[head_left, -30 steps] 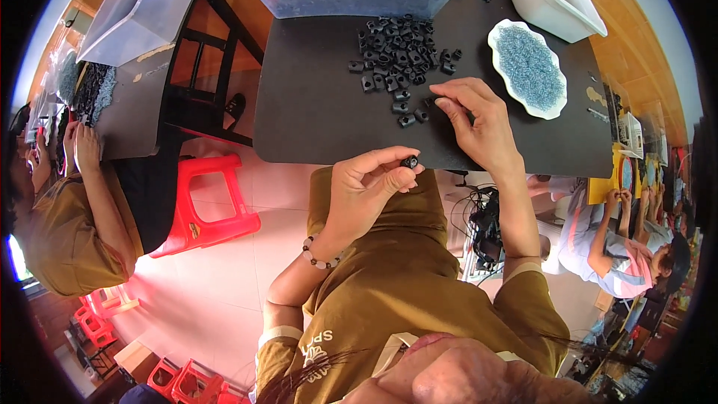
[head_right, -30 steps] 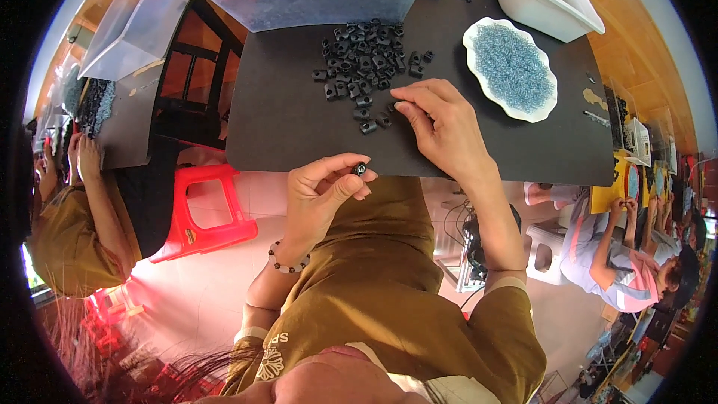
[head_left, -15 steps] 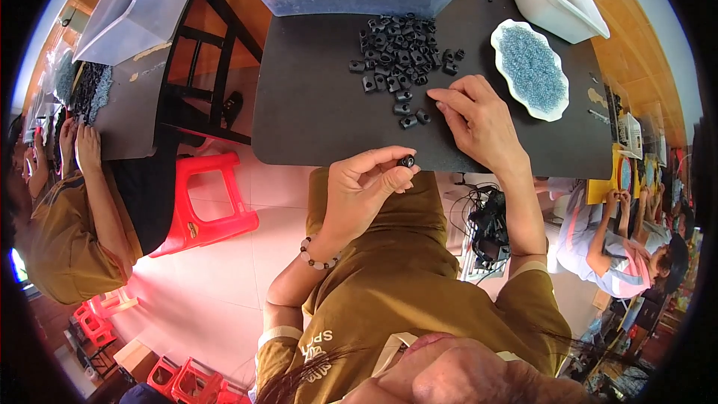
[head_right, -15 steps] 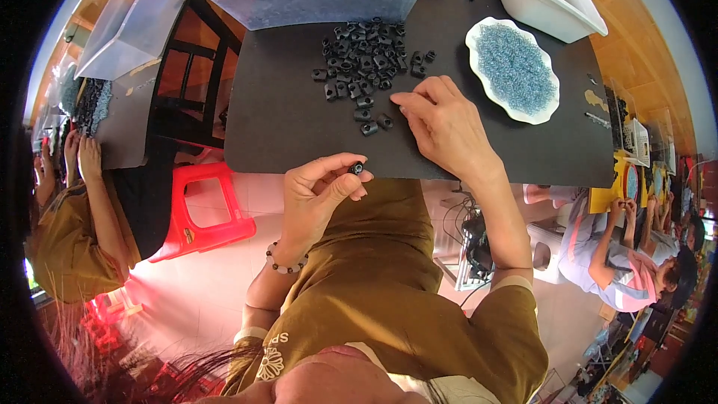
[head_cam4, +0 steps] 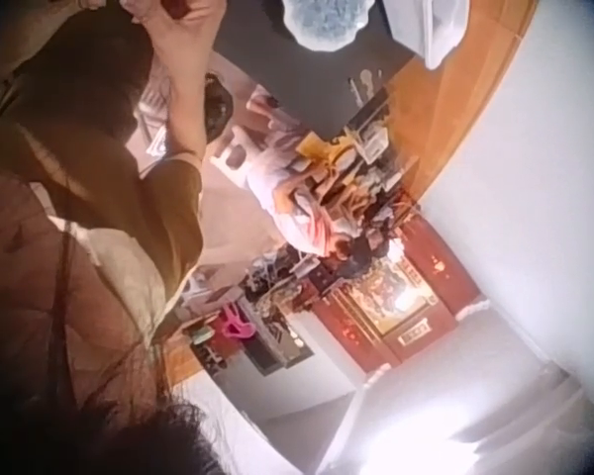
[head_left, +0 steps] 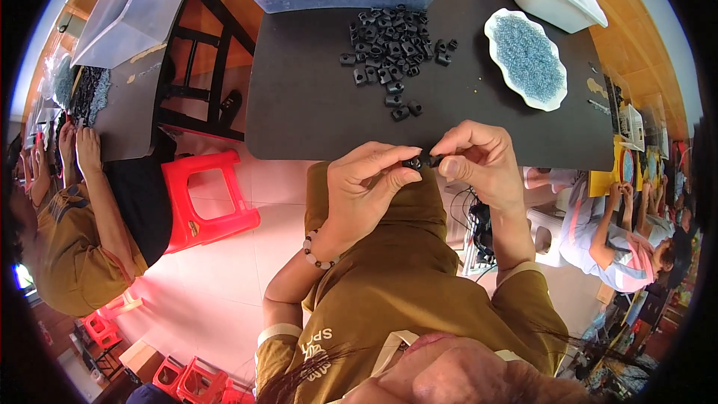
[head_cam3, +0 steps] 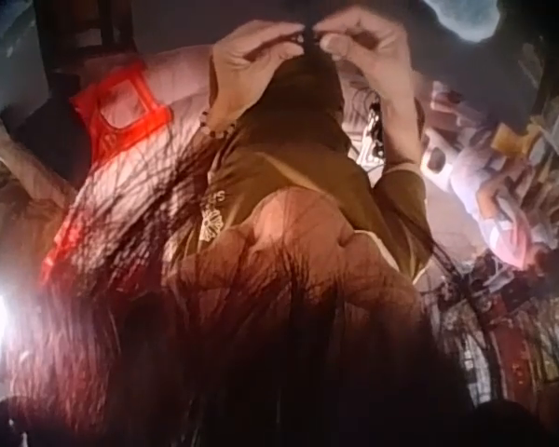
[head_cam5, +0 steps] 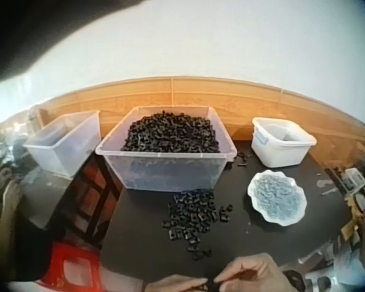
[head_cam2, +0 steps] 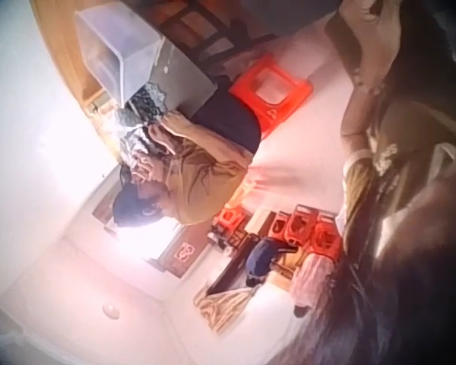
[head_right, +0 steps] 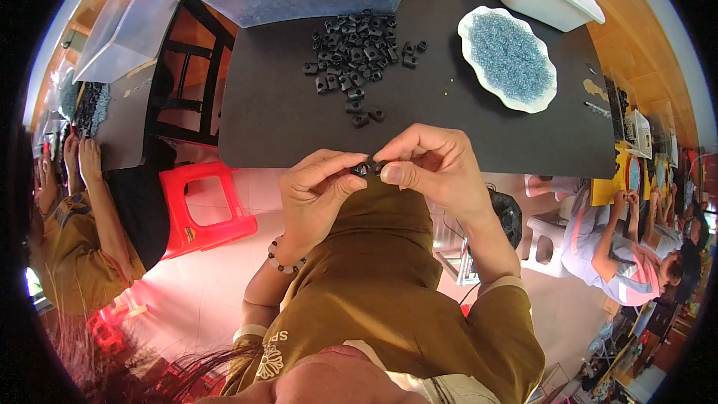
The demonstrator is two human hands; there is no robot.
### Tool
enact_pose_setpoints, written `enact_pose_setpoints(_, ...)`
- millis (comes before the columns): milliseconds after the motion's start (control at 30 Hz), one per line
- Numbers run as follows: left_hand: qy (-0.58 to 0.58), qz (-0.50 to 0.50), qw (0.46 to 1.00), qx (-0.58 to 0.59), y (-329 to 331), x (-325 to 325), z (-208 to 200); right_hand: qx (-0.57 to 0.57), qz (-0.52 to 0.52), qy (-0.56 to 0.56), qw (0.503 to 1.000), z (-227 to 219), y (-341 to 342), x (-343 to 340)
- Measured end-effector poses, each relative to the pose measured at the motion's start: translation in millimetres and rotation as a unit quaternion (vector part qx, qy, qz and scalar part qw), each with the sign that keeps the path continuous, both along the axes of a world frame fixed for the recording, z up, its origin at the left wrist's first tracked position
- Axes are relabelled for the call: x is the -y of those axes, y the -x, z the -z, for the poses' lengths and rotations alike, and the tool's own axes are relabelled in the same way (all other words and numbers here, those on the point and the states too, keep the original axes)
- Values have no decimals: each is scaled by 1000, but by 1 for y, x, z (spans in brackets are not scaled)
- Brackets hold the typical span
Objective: The person assembles plastic cord locks by hand, picking up small springs and plastic components and fitting them into the lock casings.
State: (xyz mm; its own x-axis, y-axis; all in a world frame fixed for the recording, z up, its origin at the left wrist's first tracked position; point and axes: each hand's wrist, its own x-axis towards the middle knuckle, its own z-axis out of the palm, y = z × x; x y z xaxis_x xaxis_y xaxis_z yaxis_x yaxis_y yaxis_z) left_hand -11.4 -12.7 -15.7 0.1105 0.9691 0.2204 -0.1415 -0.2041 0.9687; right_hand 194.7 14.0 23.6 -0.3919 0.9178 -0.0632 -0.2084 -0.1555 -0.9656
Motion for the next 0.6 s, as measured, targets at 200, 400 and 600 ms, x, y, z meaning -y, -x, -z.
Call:
enact_pose_setpoints(200, -43, -16, 998, -44, -4, 5, 0, -28, 14, 17, 999, 11, 3, 9)
enact_pose_setpoints(400, -88, -36, 991, -99, -4, 9, -1, -26, 14, 10, 1000, 12, 6, 15)
enact_pose_setpoints(600, -139, -56, 974, -171, -3, 15, -5, 6, 13, 11, 1000, 12, 5, 19)
